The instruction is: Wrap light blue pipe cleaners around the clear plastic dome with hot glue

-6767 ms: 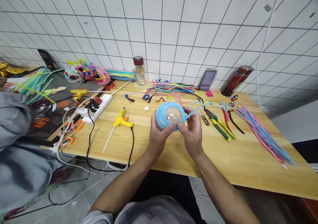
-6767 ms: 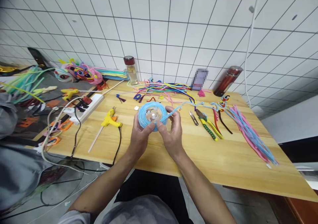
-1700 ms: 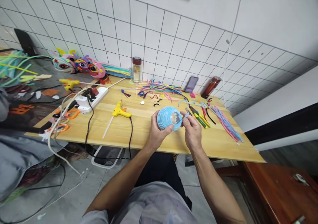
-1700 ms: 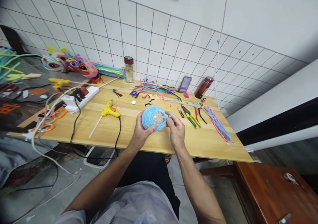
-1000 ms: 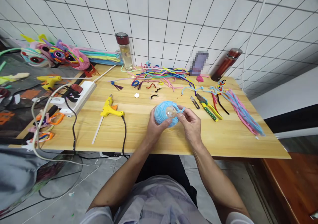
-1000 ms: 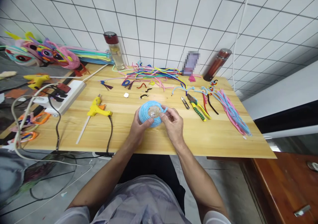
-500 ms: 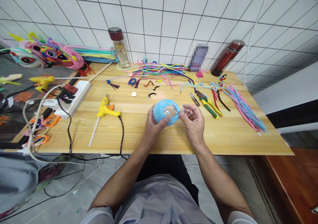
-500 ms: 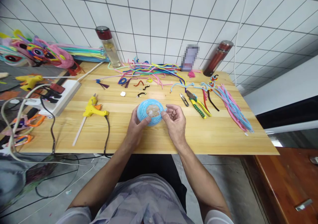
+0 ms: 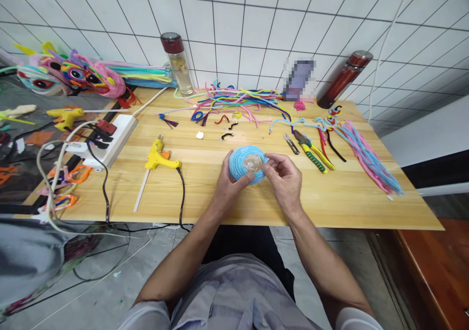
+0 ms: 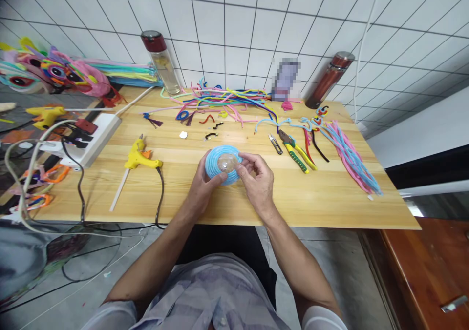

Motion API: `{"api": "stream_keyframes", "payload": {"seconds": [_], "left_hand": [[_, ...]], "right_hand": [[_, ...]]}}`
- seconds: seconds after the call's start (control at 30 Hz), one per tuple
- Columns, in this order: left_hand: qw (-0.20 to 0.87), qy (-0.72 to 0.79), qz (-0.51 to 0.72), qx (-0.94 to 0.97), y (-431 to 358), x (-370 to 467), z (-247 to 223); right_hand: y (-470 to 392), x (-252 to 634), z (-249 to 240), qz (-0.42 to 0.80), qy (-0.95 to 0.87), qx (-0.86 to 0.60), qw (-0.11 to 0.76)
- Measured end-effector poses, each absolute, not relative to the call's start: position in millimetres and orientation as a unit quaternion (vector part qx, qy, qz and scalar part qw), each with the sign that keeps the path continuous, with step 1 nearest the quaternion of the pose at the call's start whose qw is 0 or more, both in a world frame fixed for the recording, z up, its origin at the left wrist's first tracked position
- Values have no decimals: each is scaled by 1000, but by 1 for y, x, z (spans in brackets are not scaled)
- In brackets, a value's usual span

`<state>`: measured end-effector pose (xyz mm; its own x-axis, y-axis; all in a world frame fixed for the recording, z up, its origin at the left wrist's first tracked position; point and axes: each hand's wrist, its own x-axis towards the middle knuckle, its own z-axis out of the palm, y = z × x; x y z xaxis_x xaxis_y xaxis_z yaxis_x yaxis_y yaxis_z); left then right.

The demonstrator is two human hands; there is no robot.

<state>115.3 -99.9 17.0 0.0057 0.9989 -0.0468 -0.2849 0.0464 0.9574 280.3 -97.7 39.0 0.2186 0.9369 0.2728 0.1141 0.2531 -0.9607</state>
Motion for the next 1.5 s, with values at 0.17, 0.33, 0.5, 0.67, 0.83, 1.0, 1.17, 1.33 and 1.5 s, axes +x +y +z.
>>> {"api": "stream_keyframes", "payload": {"seconds": [0.17,0.33,0.5,0.67,0.83,1.0,1.17,1.33,1.5], "left_hand": [[576,440,557,405,-100,117,10],[576,433,563,404,-99,117,11],[562,433,571,413,-99,116,12],[566,419,574,417,-100,117,9],[559,434,569,419,-99,118,8],[555,443,569,414,-99,117,10],[565,433,566,416,-101,116,15],[565,427,563,427,-101,115,14],[565,419,566,430,-102,114,15]], "right_hand": [[-98,281,42,350,-532,-502,585],[-99,281,42,359,-530,-503,581],[-102,281,43,338,-550,-500,577],[-105,277,45,328,-544,-502,587],[-104,274,47,340,-536,-511,579],[-103,272,49,347,-531,-517,574],[-104,268,50,352,-518,-521,581],[-106,265,47,353,-479,-526,608],[-110,264,45,350,-482,-540,595]]}}
